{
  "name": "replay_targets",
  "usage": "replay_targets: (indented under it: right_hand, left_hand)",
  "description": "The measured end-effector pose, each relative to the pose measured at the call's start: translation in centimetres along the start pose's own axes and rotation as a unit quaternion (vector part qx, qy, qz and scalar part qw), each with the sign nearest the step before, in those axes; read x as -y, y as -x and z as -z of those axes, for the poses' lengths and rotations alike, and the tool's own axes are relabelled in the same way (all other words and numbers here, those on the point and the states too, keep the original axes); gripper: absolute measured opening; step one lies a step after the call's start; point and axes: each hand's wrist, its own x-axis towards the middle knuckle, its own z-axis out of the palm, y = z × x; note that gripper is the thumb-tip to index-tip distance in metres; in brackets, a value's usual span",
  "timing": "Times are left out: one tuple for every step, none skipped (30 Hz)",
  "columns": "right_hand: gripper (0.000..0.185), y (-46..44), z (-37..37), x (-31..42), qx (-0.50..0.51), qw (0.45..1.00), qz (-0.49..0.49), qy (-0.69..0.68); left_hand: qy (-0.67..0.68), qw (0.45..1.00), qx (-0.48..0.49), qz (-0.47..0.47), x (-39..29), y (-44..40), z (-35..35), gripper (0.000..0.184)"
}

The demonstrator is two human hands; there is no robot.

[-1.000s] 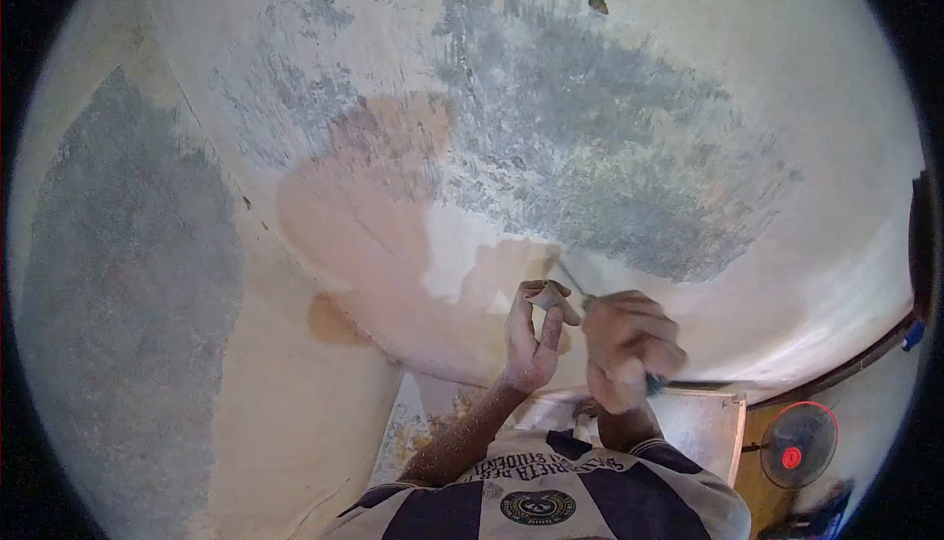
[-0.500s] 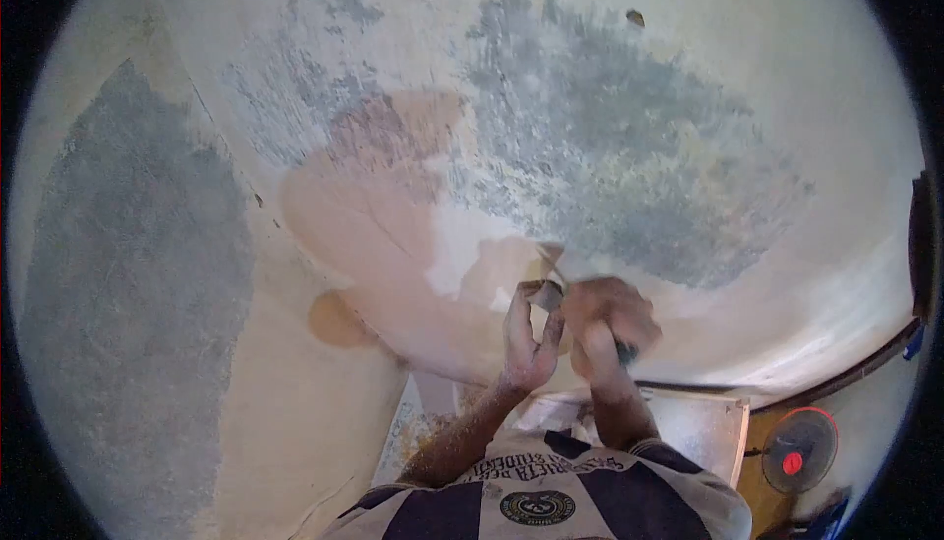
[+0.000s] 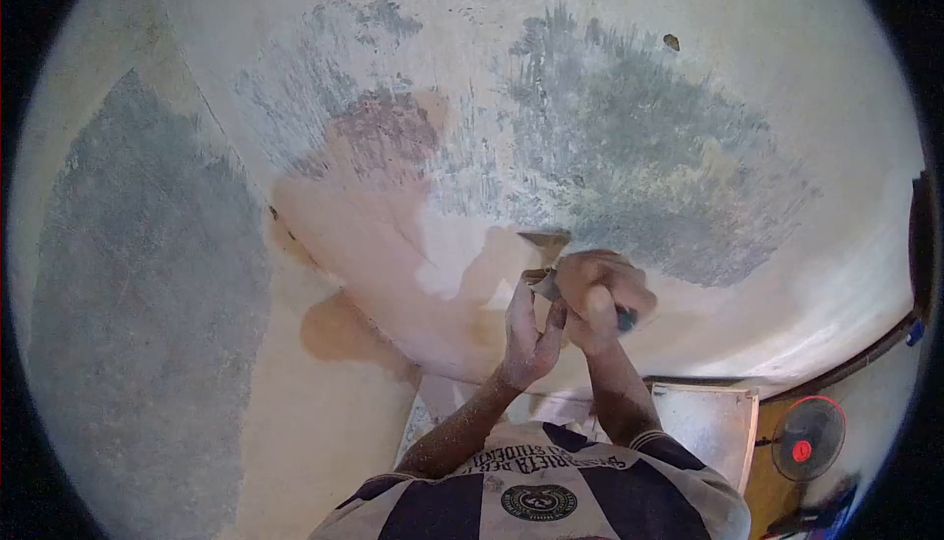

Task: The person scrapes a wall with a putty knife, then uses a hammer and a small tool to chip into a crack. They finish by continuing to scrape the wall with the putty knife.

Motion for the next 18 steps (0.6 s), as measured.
replay_targets:
  right_hand:
    - [0.039, 0.3, -0.4, -0.6, 0.004, 0.999, -0.037, -0.032]
    - [0.040, 0.2, -0.9, 0.0, -0.014, 1.000, -0.009, 0.015]
    - [0.041, 0.0, -1.4, 1.4, -0.031, 0.997, 0.021, 0.060]
    - [0.040, -0.4, -1.8, 1.6, -0.040, 0.998, 0.045, 0.029]
    - [0.039, -0.8, -2.2, 1.8, -0.048, 0.996, 0.069, -0.002]
    - [0.038, -1.2, -2.6, 2.0, -0.054, 0.994, 0.094, -0.031]
    - [0.036, -0.4, -1.6, 0.7, -0.009, 0.997, 0.070, -0.044]
    - [0.034, -0.4, -1.4, 0.4, 0.035, 0.997, 0.045, -0.055]
    - [0.033, -0.5, -1.3, 0.7, 0.033, 0.998, 0.039, -0.028]
    - [0.035, -0.9, -1.7, 1.0, 0.005, 0.999, 0.044, 0.003]
    - [0.037, -1.1, -2.5, 1.6, -0.026, 0.998, 0.045, 0.037]
    - [0.038, -1.1, -2.7, 1.6, -0.040, 0.995, 0.038, 0.083]
    - [0.040, -1.2, -2.9, 1.6, -0.054, 0.990, 0.029, 0.129]
    - [0.040, -0.9, -2.7, 1.5, -0.051, 0.981, 0.009, 0.188]
    - [0.041, -0.8, -2.7, 1.5, -0.047, 0.984, 0.006, 0.173]
    - [0.041, -0.7, -2.7, 1.4, -0.044, 0.986, 0.004, 0.158]
    - [0.041, -1.2, -2.8, 0.9, -0.038, 0.997, 0.026, 0.068]
    - [0.042, -1.7, -3.0, 0.6, -0.031, 0.998, 0.052, -0.026]
  left_hand:
    - [-0.015, 1.000, -0.001, -0.014, 0.5, 0.1, 0.3, 0.028]
    - [-0.029, 0.999, -0.003, -0.032, 0.8, -0.2, 0.6, 0.028]
    - [-0.033, 0.999, 0.001, -0.030, 1.0, -0.7, 0.9, 0.027]
    - [-0.036, 0.999, 0.005, -0.025, 1.1, -0.7, 1.3, 0.027]
    - [-0.039, 0.999, 0.010, -0.016, 1.1, -0.6, 1.7, 0.027]
    - [-0.025, 1.000, 0.006, -0.002, 0.9, -0.8, 2.1, 0.025]
    - [-0.010, 1.000, 0.002, 0.012, 0.4, -1.0, 2.4, 0.023]
    - [0.006, 1.000, -0.002, 0.027, 0.1, -1.1, 2.6, 0.021]
    - [0.015, 0.999, -0.003, 0.029, 0.0, -1.3, 2.6, 0.019]
    - [0.023, 0.999, -0.004, 0.028, -0.1, -1.7, 2.7, 0.018]
    - [0.029, 0.999, -0.003, 0.031, -0.2, -1.6, 2.9, 0.016]
    - [0.044, 0.998, 0.016, 0.036, 0.0, -1.3, 3.1, 0.017]
    - [0.059, 0.997, 0.033, 0.034, 0.4, -1.4, 3.3, 0.019]
    - [0.074, 0.995, 0.052, 0.035, 0.4, -1.6, 3.4, 0.021]
    - [0.054, 0.997, 0.048, 0.026, 0.3, -1.7, 3.5, 0.018]
    - [0.034, 0.998, 0.045, 0.018, -0.1, -2.0, 3.5, 0.016]
    - [0.014, 0.999, 0.042, 0.010, -0.5, -2.0, 3.5, 0.014]
    - [0.020, 0.999, 0.038, 0.005, -0.5, -2.0, 3.4, 0.014]
